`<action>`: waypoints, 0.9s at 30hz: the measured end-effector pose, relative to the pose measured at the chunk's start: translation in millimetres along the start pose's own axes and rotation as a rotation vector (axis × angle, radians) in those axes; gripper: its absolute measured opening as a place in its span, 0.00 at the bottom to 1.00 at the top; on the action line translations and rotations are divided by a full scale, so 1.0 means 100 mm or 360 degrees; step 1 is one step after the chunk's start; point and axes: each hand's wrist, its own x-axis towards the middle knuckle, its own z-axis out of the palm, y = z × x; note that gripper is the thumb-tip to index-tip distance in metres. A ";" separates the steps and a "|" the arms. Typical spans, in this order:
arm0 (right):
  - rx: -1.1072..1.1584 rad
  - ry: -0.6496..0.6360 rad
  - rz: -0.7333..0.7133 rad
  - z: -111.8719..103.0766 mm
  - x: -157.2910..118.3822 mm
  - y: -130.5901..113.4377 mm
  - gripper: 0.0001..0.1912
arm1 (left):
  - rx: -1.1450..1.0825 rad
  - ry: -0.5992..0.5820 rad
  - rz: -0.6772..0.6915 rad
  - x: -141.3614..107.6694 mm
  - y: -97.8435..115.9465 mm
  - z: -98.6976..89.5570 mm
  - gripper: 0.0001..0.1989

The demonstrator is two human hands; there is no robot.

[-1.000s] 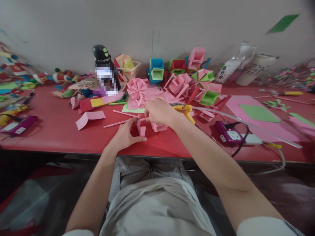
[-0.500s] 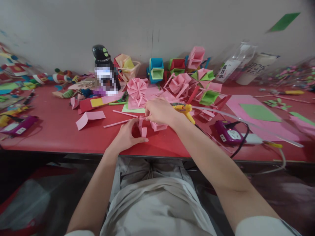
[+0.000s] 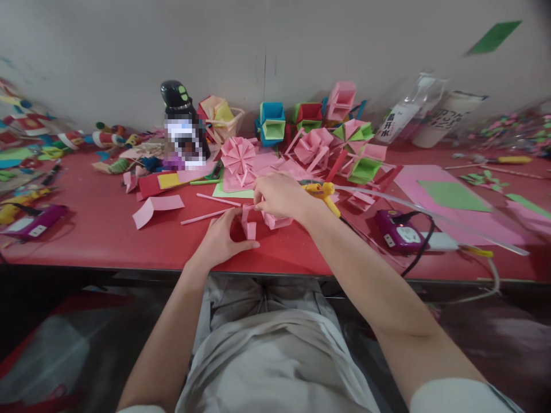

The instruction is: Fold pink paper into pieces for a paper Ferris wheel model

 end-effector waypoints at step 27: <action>0.0001 0.0012 -0.0045 0.07 -0.03 0.00 0.04 | 0.0070 0.0127 -0.0010 0.06 0.06 0.04 0.33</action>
